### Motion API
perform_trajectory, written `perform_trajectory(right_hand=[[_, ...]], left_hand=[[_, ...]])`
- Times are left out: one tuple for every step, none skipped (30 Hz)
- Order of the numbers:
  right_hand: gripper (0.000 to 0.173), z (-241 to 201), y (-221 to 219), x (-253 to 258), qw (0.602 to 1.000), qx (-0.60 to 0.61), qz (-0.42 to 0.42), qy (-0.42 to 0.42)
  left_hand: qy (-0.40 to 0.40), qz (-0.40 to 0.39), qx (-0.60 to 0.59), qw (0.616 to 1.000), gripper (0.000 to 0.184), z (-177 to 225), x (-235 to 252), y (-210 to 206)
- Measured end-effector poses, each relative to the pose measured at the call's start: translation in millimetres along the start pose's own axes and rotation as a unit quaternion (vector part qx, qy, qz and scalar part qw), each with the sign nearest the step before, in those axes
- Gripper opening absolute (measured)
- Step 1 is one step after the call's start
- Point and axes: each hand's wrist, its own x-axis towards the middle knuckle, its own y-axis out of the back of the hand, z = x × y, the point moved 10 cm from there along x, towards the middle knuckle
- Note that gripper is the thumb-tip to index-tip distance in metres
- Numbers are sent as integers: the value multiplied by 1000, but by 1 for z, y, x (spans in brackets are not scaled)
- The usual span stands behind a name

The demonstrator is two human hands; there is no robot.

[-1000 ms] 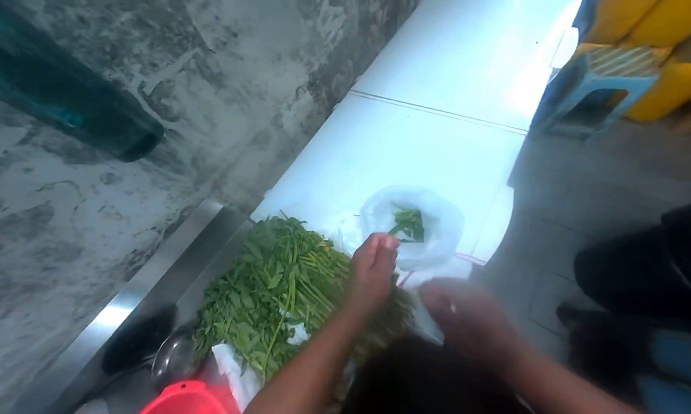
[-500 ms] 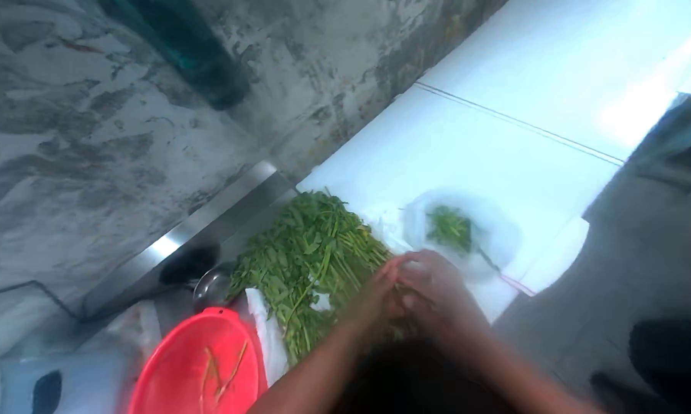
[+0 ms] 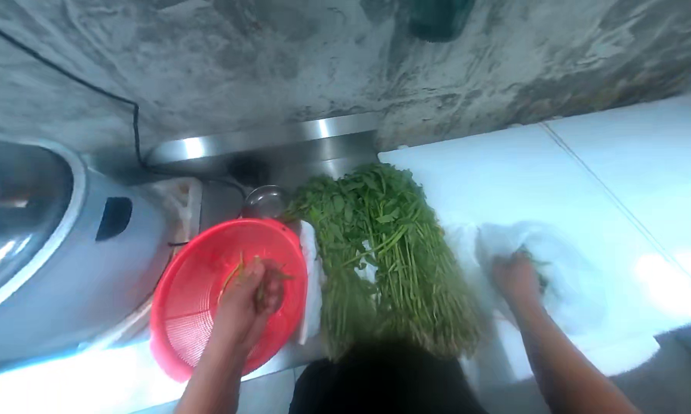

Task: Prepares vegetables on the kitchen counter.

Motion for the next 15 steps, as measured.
perform_trajectory(right_hand=[[41, -13, 0, 11, 1000, -20, 10, 6], [39, -28, 0, 23, 999, -35, 20, 21], [37, -45, -2, 35, 998, -43, 27, 42], [35, -61, -5, 46, 997, -43, 28, 63], [34, -77, -9, 56, 995, -41, 22, 85], [34, -95, -15, 64, 994, -41, 9, 105], [34, -112, -22, 68, 992, -45, -6, 121], [36, -129, -30, 71, 989, -51, -17, 137], [41, -143, -39, 72, 987, -61, -23, 149], [52, -153, -48, 70, 986, -68, -23, 151], [65, -162, -55, 64, 986, -70, -19, 148], [76, -169, -59, 53, 986, -66, 2, 153], [82, -176, -60, 38, 983, -54, 33, 170], [80, -183, -57, 15, 977, -38, 67, 198], [73, -190, -51, -12, 970, -20, 86, 227]], left_hand=[[-17, 51, 127, 990, 30, 5, -2, 24], [-19, 91, 286, 954, 26, 10, -5, 46], [-3, 111, 443, 889, 25, 11, -8, 62], [14, 114, 548, 829, 30, 9, -11, 70], [15, 113, 605, 788, 38, 5, -15, 73], [1, 116, 631, 767, 42, 2, -19, 70], [-19, 121, 639, 759, 43, 1, -23, 62], [-44, 122, 638, 759, 41, 0, -26, 48], [-65, 114, 629, 766, 41, -3, -28, 32], [-80, 97, 618, 776, 41, -7, -28, 11], [-91, 72, 607, 786, 40, -12, -25, -12], [-101, 38, 597, 795, 38, -17, -21, -36], [-101, -2, 591, 801, 39, -25, -14, -59], [-98, -42, 592, 798, 41, -35, -6, -79], [-100, -77, 599, 791, 43, -44, 3, -96]])
